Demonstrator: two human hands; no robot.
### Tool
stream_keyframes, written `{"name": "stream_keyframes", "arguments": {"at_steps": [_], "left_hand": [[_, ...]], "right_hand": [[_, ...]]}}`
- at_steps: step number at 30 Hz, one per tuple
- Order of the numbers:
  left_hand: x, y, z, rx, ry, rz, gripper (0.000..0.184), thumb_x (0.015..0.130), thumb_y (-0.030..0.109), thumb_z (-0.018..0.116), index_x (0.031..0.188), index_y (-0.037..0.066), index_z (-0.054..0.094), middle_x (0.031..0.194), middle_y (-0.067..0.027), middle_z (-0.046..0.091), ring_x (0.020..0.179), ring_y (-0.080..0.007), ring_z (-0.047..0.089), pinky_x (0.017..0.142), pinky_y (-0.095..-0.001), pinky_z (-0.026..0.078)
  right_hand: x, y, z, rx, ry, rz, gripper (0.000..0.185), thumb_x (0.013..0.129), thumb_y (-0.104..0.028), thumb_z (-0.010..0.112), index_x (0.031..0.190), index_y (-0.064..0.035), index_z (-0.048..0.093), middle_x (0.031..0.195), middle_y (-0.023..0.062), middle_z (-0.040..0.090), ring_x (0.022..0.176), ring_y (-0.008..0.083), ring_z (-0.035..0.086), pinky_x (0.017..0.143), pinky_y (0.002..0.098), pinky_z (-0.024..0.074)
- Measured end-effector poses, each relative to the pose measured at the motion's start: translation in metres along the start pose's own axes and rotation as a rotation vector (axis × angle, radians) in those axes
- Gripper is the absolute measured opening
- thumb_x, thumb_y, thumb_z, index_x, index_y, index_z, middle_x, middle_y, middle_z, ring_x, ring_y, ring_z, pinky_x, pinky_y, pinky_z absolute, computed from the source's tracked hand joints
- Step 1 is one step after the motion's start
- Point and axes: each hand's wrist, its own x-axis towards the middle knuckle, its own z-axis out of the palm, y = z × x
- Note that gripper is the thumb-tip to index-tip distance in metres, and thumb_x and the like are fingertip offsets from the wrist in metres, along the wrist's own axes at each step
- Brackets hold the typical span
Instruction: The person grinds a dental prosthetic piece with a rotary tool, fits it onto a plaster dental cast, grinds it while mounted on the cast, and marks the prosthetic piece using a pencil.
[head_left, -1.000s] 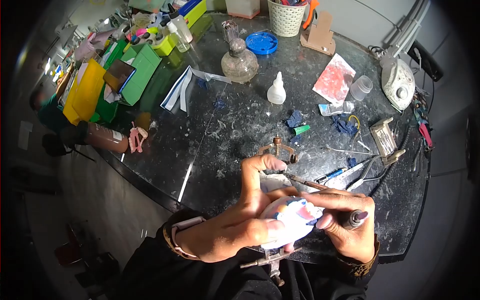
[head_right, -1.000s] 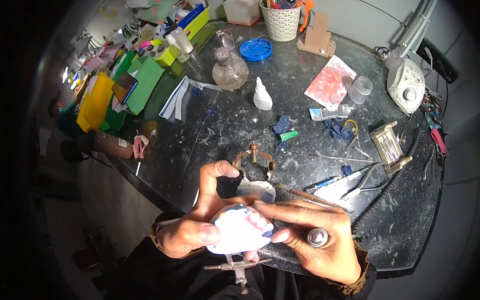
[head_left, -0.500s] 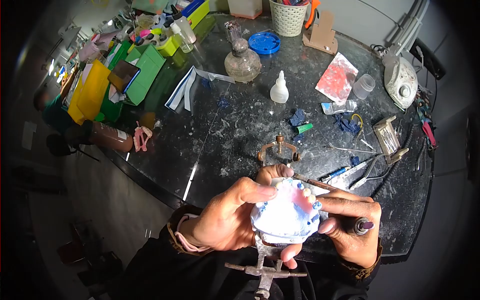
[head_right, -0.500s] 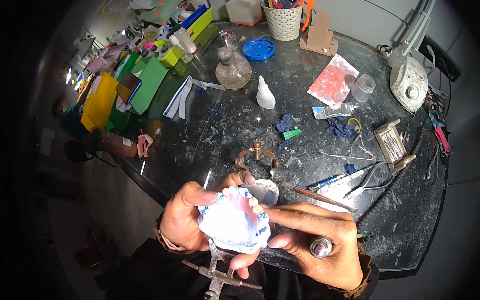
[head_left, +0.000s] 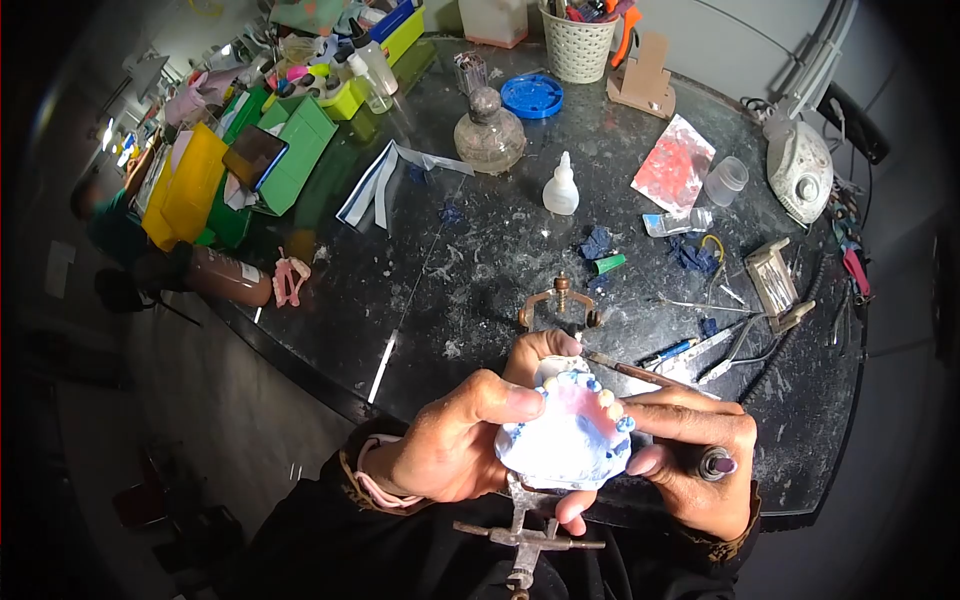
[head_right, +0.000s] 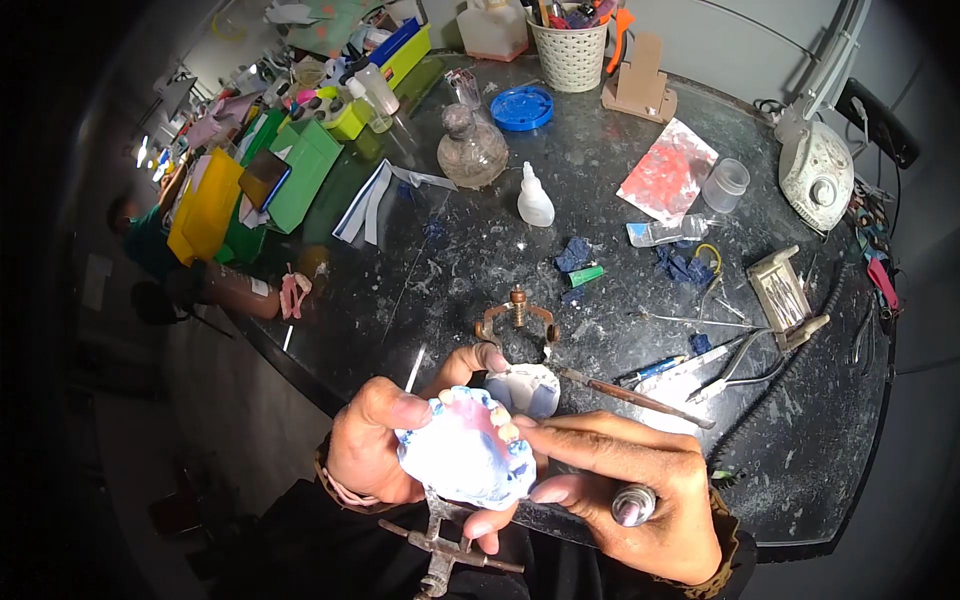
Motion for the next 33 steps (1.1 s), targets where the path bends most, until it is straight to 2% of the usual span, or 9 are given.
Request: {"name": "stream_keyframes", "arguments": {"at_steps": [1, 4, 7, 10, 12, 15, 18, 24, 33], "left_hand": [[-0.001, 0.000, 0.001, 0.049, 0.049, -0.014, 0.056, 0.074, 0.030, 0.042, 0.126, 0.022, 0.025, 0.116, -0.0228, 0.043, 0.068, -0.0413, 0.053, 0.065, -0.0563, 0.048], [0.000, 0.000, 0.004, 0.111, 0.067, -0.001, 0.056, 0.074, 0.031, 0.041, 0.127, 0.022, 0.023, 0.117, -0.0230, 0.042, 0.067, -0.0400, 0.053, 0.064, -0.0552, 0.048], [-0.001, -0.001, 0.002, 0.173, 0.023, 0.033, 0.060, 0.074, 0.028, 0.042, 0.128, 0.022, 0.017, 0.117, -0.0254, 0.041, 0.072, -0.0400, 0.054, 0.064, -0.0537, 0.049], [-0.001, -0.004, 0.007, 0.296, -0.017, 0.164, 0.057, 0.081, 0.018, 0.041, 0.123, 0.014, 0.003, 0.113, -0.0210, 0.045, 0.073, -0.0308, 0.057, 0.067, -0.0411, 0.050], [-0.002, -0.005, 0.007, 0.364, -0.013, 0.179, 0.062, 0.079, 0.018, 0.044, 0.122, 0.016, -0.001, 0.118, -0.0226, 0.040, 0.082, -0.0264, 0.055, 0.067, -0.0365, 0.050], [-0.005, -0.006, 0.013, 0.438, 0.029, 0.193, 0.067, 0.076, 0.019, 0.048, 0.122, 0.018, -0.001, 0.124, -0.0244, 0.031, 0.099, -0.0230, 0.048, 0.069, -0.0329, 0.049], [-0.005, -0.009, 0.009, 0.476, -0.014, 0.262, 0.068, 0.076, 0.019, 0.049, 0.122, 0.018, -0.001, 0.122, -0.0244, 0.032, 0.103, -0.0227, 0.046, 0.071, -0.0317, 0.049], [-0.002, -0.015, 0.007, 0.541, -0.053, 0.380, 0.069, 0.074, 0.014, 0.048, 0.122, 0.017, -0.002, 0.110, -0.0223, 0.036, 0.098, -0.0201, 0.046, 0.078, -0.0320, 0.042], [-0.002, -0.018, 0.004, 0.623, -0.110, 0.461, 0.071, 0.071, 0.008, 0.045, 0.123, 0.013, -0.004, 0.105, -0.0222, 0.036, 0.094, -0.0200, 0.041, 0.082, -0.0348, 0.035]], "right_hand": [[0.000, 0.000, 0.000, -0.003, -0.002, -0.003, 0.038, 0.065, 0.004, 0.069, 0.102, 0.0009, 0.062, 0.093, 0.0144, 0.063, 0.081, 0.0200, 0.062, 0.066, 0.0266, 0.0477], [0.000, -0.001, 0.000, -0.014, -0.007, -0.012, 0.039, 0.064, 0.004, 0.070, 0.102, 0.0007, 0.062, 0.094, 0.0143, 0.063, 0.082, 0.0199, 0.062, 0.067, 0.0267, 0.0478], [0.000, 0.000, 0.000, -0.020, -0.011, -0.021, 0.039, 0.064, 0.003, 0.070, 0.102, -0.0003, 0.062, 0.095, 0.0142, 0.063, 0.083, 0.0205, 0.062, 0.068, 0.0271, 0.0481], [-0.001, -0.001, 0.000, -0.015, -0.018, -0.036, 0.040, 0.064, 0.002, 0.071, 0.103, -0.0016, 0.062, 0.096, 0.0142, 0.063, 0.085, 0.0214, 0.063, 0.070, 0.0275, 0.0485], [0.000, -0.001, 0.000, -0.020, -0.027, -0.046, 0.041, 0.063, 0.001, 0.071, 0.103, -0.0023, 0.062, 0.097, 0.0144, 0.063, 0.086, 0.0222, 0.063, 0.071, 0.0275, 0.0490], [-0.001, -0.004, 0.009, 0.019, 0.085, 0.032, 0.039, 0.063, -0.025, 0.073, 0.094, -0.0010, 0.066, 0.085, 0.0160, 0.065, 0.080, 0.0256, 0.064, 0.082, 0.0372, 0.0455], [-0.002, -0.004, 0.009, 0.050, 0.083, 0.044, 0.039, 0.061, -0.021, 0.074, 0.094, -0.0025, 0.066, 0.085, 0.0156, 0.065, 0.081, 0.0254, 0.064, 0.082, 0.0361, 0.0464], [-0.004, -0.002, 0.011, -0.049, 0.076, -0.001, 0.037, 0.060, -0.013, 0.074, 0.095, -0.0034, 0.066, 0.089, 0.0155, 0.065, 0.083, 0.0241, 0.064, 0.080, 0.0347, 0.0475], [-0.004, -0.003, 0.013, -0.019, 0.075, -0.001, 0.035, 0.060, -0.008, 0.073, 0.094, -0.0031, 0.066, 0.090, 0.0166, 0.065, 0.084, 0.0252, 0.064, 0.076, 0.0317, 0.0493]]}}
